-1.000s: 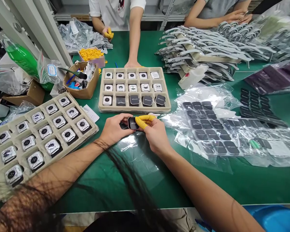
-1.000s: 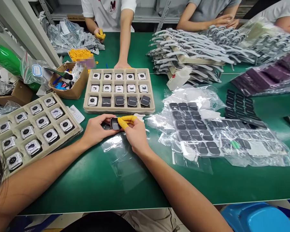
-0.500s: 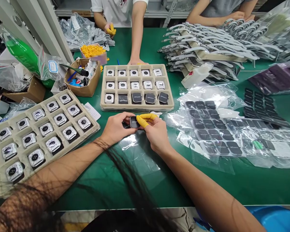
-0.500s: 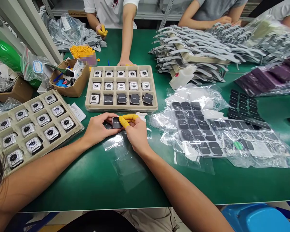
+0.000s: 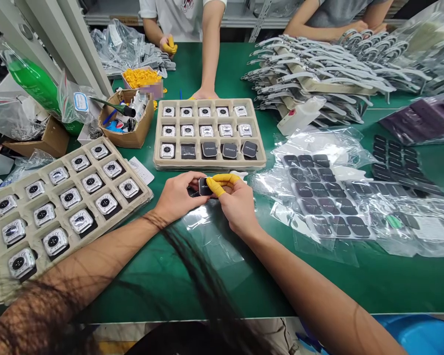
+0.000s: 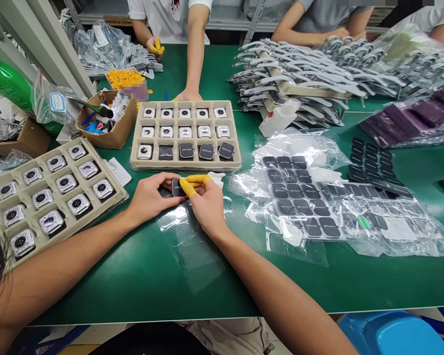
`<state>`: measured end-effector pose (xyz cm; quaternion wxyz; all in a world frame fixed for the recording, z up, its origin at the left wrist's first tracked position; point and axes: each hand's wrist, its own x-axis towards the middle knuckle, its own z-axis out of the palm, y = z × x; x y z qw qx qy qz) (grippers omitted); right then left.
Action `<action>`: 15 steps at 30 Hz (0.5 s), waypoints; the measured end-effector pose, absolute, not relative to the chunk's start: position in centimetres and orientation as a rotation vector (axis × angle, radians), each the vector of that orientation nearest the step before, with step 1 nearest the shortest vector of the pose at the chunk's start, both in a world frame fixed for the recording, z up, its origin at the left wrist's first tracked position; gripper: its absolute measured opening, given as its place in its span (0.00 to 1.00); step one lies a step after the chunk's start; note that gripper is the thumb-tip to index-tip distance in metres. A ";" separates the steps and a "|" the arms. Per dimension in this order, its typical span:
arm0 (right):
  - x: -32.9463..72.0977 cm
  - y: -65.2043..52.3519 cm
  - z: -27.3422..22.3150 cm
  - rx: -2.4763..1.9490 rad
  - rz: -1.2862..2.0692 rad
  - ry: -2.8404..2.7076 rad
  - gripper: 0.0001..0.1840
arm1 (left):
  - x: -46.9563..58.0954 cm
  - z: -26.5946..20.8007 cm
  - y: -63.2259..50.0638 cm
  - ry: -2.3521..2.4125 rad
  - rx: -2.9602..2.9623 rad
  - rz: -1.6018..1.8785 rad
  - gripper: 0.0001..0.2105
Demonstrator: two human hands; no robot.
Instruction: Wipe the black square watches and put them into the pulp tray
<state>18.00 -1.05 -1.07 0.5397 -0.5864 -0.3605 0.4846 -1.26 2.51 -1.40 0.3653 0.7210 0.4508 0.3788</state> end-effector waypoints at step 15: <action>19.1 -0.4 0.5 -1.377 1.274 -1.079 0.30 | -1.5 -1.4 2.9 0.993 1.741 0.894 0.28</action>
